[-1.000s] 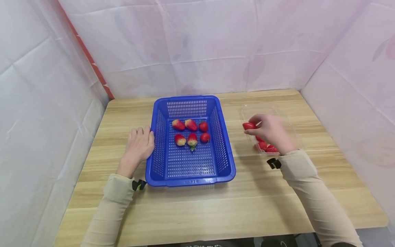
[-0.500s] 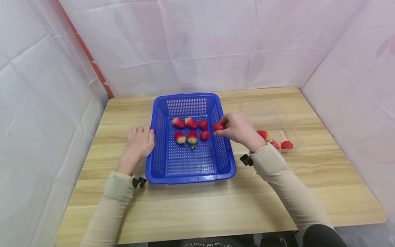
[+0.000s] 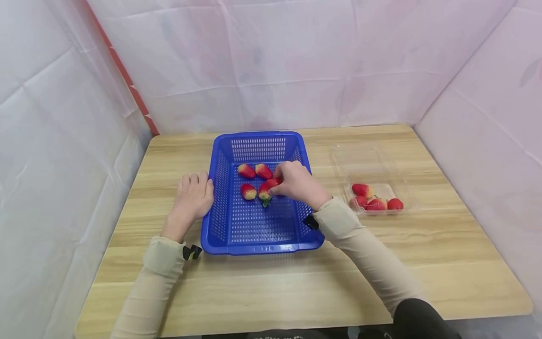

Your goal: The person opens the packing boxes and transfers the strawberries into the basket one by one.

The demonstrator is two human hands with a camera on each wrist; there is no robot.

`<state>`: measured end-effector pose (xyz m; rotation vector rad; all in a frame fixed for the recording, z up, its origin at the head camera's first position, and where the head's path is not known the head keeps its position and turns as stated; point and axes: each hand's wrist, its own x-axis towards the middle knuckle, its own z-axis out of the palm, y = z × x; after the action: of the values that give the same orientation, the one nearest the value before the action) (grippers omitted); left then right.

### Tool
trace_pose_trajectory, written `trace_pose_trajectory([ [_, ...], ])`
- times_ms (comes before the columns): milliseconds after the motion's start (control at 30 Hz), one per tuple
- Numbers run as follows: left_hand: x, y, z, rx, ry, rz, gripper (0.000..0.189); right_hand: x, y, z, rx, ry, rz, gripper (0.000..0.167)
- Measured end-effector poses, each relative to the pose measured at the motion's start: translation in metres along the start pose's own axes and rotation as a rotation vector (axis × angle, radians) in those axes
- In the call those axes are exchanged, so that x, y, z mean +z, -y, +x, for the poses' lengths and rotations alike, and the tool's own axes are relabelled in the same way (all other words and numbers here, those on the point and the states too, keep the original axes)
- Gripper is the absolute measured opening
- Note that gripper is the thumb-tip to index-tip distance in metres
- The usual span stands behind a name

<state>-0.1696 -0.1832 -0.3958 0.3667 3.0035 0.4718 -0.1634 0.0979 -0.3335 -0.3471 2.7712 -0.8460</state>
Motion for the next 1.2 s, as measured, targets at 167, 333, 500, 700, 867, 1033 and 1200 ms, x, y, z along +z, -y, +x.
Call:
trace_pose_trajectory([
  [167, 0.001, -0.002, 0.0, 0.006, 0.004, -0.002, 0.038, 0.017, 0.01, 0.008, 0.007, 0.06, -0.007, 0.027],
  [333, 0.003, -0.003, 0.001, 0.006, -0.008, -0.004, 0.037, 0.036, 0.018, 0.018, -0.02, 0.108, -0.031, 0.028],
  [500, 0.004, -0.003, 0.001, 0.014, -0.008, 0.005, 0.037, 0.06, 0.021, 0.028, -0.112, 0.134, -0.128, 0.034],
  [700, 0.006, -0.002, -0.002, 0.009, 0.006, -0.006, 0.038, 0.086, 0.024, 0.034, -0.201, 0.179, -0.209, 0.036],
  [867, 0.008, -0.002, -0.002, 0.004, 0.001, -0.012, 0.038, 0.096, 0.025, 0.036, -0.196, 0.189, -0.271, 0.043],
  [1033, 0.007, -0.002, -0.001, 0.0, 0.001, -0.01, 0.038, 0.098, 0.024, 0.037, -0.179, 0.181, -0.3, 0.04],
  [1200, 0.005, -0.002, 0.0, 0.005, -0.003, -0.007, 0.037, 0.097, 0.025, 0.037, -0.165, 0.161, -0.313, 0.044],
])
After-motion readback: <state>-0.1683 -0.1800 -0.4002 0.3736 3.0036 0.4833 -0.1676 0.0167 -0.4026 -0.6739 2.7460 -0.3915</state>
